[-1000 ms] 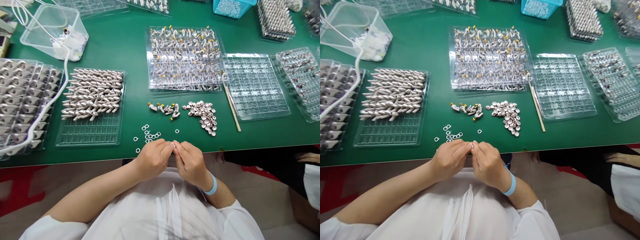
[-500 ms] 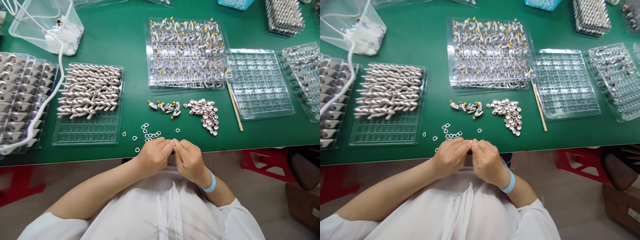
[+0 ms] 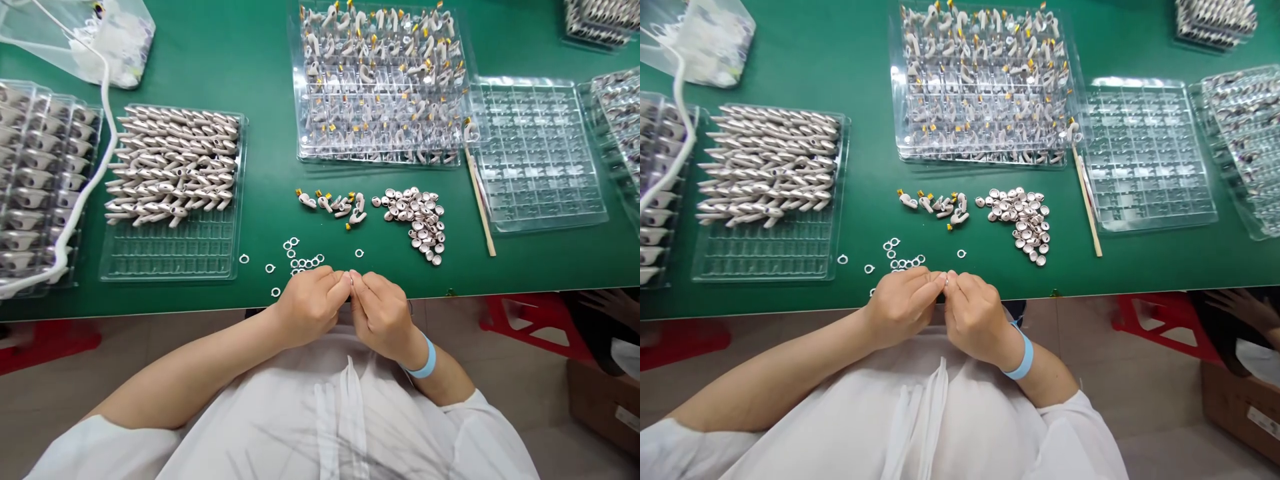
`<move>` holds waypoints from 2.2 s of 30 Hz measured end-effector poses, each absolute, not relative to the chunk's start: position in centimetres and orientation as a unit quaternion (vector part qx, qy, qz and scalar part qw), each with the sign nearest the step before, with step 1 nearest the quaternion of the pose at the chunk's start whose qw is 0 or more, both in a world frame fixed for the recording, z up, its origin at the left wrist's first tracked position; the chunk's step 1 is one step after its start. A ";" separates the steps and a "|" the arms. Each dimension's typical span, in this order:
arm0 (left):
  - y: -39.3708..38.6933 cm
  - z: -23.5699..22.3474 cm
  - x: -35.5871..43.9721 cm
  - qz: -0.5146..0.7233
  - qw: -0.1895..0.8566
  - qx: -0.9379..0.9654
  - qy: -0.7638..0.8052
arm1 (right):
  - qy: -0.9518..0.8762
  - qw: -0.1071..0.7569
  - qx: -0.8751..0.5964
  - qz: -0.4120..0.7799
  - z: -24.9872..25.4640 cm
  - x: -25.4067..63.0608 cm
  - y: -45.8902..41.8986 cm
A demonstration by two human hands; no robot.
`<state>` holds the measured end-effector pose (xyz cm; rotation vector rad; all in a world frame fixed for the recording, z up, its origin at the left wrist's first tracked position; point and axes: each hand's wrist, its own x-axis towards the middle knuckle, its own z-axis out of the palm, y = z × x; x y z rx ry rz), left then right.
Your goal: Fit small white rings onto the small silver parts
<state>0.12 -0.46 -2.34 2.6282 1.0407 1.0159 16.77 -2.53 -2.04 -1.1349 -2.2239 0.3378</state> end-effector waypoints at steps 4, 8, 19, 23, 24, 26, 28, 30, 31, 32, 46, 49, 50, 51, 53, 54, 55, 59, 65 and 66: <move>-0.4 -2.2 0.2 0.338 0.071 0.872 0.347 | -0.840 0.306 -0.432 0.121 -1.9 16.7 -2.4; -0.4 -2.2 0.2 0.340 0.071 0.869 0.352 | -0.842 0.301 -0.431 0.119 -1.9 16.8 -2.4; -0.2 -0.6 -0.5 0.413 0.276 0.748 0.441 | -0.771 0.337 -0.436 0.319 0.0 18.5 -1.5; -0.5 0.7 -1.2 0.422 0.479 0.577 0.509 | -0.738 0.358 -0.484 0.303 0.1 19.1 -1.4; -0.5 1.0 -1.5 0.429 0.504 0.548 0.511 | -0.739 0.361 -0.485 0.297 -0.2 19.0 -1.4; -0.7 1.4 -2.2 0.451 0.512 0.521 0.513 | -0.745 0.368 -0.479 0.282 -1.0 18.7 -1.3; -0.8 1.6 -3.3 0.474 0.492 0.510 0.523 | -0.750 0.380 -0.475 0.259 -1.7 18.3 -1.2; -1.0 1.6 -4.9 0.479 0.471 0.498 0.548 | -0.753 0.389 -0.476 0.234 -2.2 18.2 -1.1; -1.1 1.5 -6.0 0.475 0.457 0.491 0.570 | -0.749 0.396 -0.481 0.224 -2.3 18.3 -1.0; -1.2 1.5 -7.3 0.470 0.433 0.482 0.600 | -0.758 0.381 -0.478 0.227 -2.4 18.3 -0.9; 1.1 0.8 -15.9 0.266 0.052 0.595 0.757 | -0.781 0.394 -0.426 0.233 -2.0 18.4 -0.5; 1.8 0.5 -15.7 0.241 0.031 0.618 0.748 | -0.785 0.395 -0.418 0.230 -1.9 18.4 -0.5; 1.9 0.5 -15.8 0.233 0.025 0.624 0.745 | -0.785 0.396 -0.417 0.229 -1.9 18.4 -0.6; 2.1 0.6 -15.8 0.226 0.019 0.629 0.743 | -0.785 0.398 -0.416 0.228 -1.9 18.3 -0.6; 2.3 0.6 -15.9 0.212 0.009 0.639 0.739 | -0.785 0.396 -0.417 0.231 -2.0 18.3 -0.7; 2.4 0.5 -15.9 0.206 0.005 0.643 0.737 | -0.784 0.395 -0.419 0.232 -2.1 18.3 -0.7; 2.5 0.5 -16.0 0.200 0.001 0.647 0.736 | -0.784 0.395 -0.419 0.234 -2.2 18.3 -0.7; 2.7 0.1 -16.0 0.182 -0.011 0.663 0.726 | -0.781 0.398 -0.417 0.241 -2.6 18.4 -0.7; 2.7 -0.1 -16.5 0.184 -0.040 0.671 0.717 | -0.776 0.399 -0.419 0.251 -2.7 18.1 -0.9; 2.7 0.0 -16.3 0.189 -0.051 0.672 0.714 | -0.775 0.402 -0.417 0.251 -2.8 18.1 -1.0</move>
